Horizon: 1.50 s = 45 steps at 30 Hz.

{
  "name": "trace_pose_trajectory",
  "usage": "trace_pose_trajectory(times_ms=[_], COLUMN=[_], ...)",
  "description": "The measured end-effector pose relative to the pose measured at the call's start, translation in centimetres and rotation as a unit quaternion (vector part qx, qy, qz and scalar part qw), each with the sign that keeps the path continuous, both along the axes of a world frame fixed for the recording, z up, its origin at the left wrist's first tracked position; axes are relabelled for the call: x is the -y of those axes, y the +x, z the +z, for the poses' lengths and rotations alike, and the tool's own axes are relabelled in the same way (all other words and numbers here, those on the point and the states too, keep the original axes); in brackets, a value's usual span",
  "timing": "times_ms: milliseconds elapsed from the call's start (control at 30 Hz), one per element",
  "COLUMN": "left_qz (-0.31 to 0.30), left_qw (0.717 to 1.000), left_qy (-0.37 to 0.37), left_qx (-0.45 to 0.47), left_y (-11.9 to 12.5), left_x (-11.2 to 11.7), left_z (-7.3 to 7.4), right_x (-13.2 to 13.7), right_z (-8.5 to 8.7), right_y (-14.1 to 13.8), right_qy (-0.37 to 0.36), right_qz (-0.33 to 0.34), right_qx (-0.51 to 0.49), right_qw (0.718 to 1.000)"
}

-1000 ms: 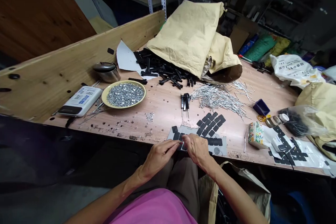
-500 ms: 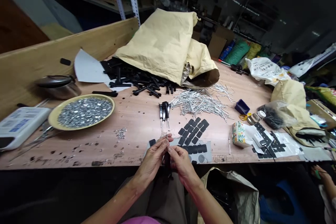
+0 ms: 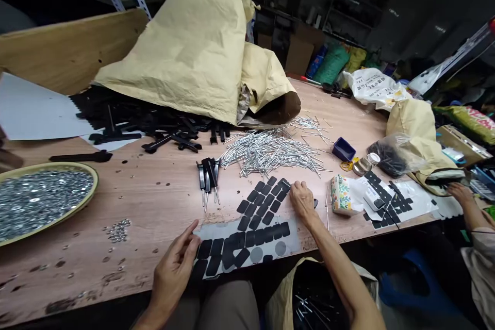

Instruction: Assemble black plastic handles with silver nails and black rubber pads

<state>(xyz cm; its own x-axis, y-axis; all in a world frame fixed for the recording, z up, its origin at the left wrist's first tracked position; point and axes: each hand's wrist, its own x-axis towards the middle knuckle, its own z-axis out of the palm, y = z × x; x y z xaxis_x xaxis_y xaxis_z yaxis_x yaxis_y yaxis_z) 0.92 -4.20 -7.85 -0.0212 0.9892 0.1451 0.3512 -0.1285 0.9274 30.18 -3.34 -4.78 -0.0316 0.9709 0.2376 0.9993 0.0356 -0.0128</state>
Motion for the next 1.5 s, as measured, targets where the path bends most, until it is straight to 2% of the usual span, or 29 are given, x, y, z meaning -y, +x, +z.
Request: trace_pose_trajectory(times_ms=[100,133,167,200,267,400,500,567,733,833,900,967,1033,1133,1200,1267,1333,1500], left_qz=[0.013,0.016,0.02,0.022,0.021,0.019,0.011,-0.002,-0.026,-0.041,-0.038,-0.022,0.002,0.021,-0.002,-0.032,-0.041,-0.014], left_qw=[0.999,0.998,0.998,0.997,0.997,0.997,0.997,0.997,0.998,0.998,0.998,0.997,0.995,0.979,0.955,0.929,0.912,0.909], left_qy=[0.031,0.034,0.036,0.038,0.044,0.05,0.053,0.057,0.045,0.032,0.034,0.039,0.046,0.074,0.095,0.11,0.117,0.124], left_qx=[-0.041,-0.05,-0.056,-0.06,-0.064,-0.056,-0.047,-0.043,-0.037,-0.038,-0.044,-0.06,-0.088,-0.189,-0.281,-0.353,-0.39,-0.397], left_y=[-0.8,-0.7,-0.6,-0.3,0.5,2.3,3.3,3.7,4.1,4.2,4.0,3.6,3.0,2.3,2.6,3.2,3.9,4.3], left_x=[0.4,0.5,0.5,0.4,0.0,-1.7,-2.6,-2.7,-2.1,-2.1,-2.7,-3.9,-5.3,-7.3,-8.3,-9.2,-10.0,-11.2], left_z=[-1.1,-1.1,-1.0,-0.7,0.2,2.3,3.2,3.3,2.9,2.9,2.9,2.8,2.6,2.1,1.8,1.6,1.3,0.5], right_x=[0.5,0.5,0.5,0.3,0.0,-0.5,-1.1,-1.4,-1.8,-1.6,-0.3,2.4,6.0,10.5,11.5,10.6,8.3,0.5], right_z=[-0.4,-0.2,-0.1,0.1,0.3,-0.4,-0.8,-1.0,-1.2,0.0,1.7,3.7,5.5,7.3,8.0,8.3,8.0,5.8], right_y=[-1.0,-1.3,-1.4,-1.4,-1.2,-1.0,0.3,1.5,2.0,1.5,1.6,2.4,3.9,6.2,6.3,4.9,2.5,-3.8], right_qy=[-0.038,-0.048,-0.04,-0.028,-0.024,-0.049,-0.022,-0.025,-0.055,-0.061,-0.063,-0.082,-0.165,-0.219,-0.21,-0.205,-0.203,-0.118], right_qz=[0.12,0.18,0.199,0.165,0.153,0.235,0.105,0.05,0.051,0.038,0.04,0.056,0.075,0.045,0.021,0.015,0.032,0.164], right_qx=[-0.03,-0.046,-0.06,-0.066,-0.076,-0.08,-0.023,0.017,0.032,0.001,-0.043,-0.102,-0.14,-0.147,-0.148,-0.176,-0.22,-0.278], right_qw=[0.992,0.981,0.977,0.984,0.985,0.968,0.994,0.998,0.997,0.997,0.996,0.99,0.973,0.963,0.966,0.963,0.954,0.939])
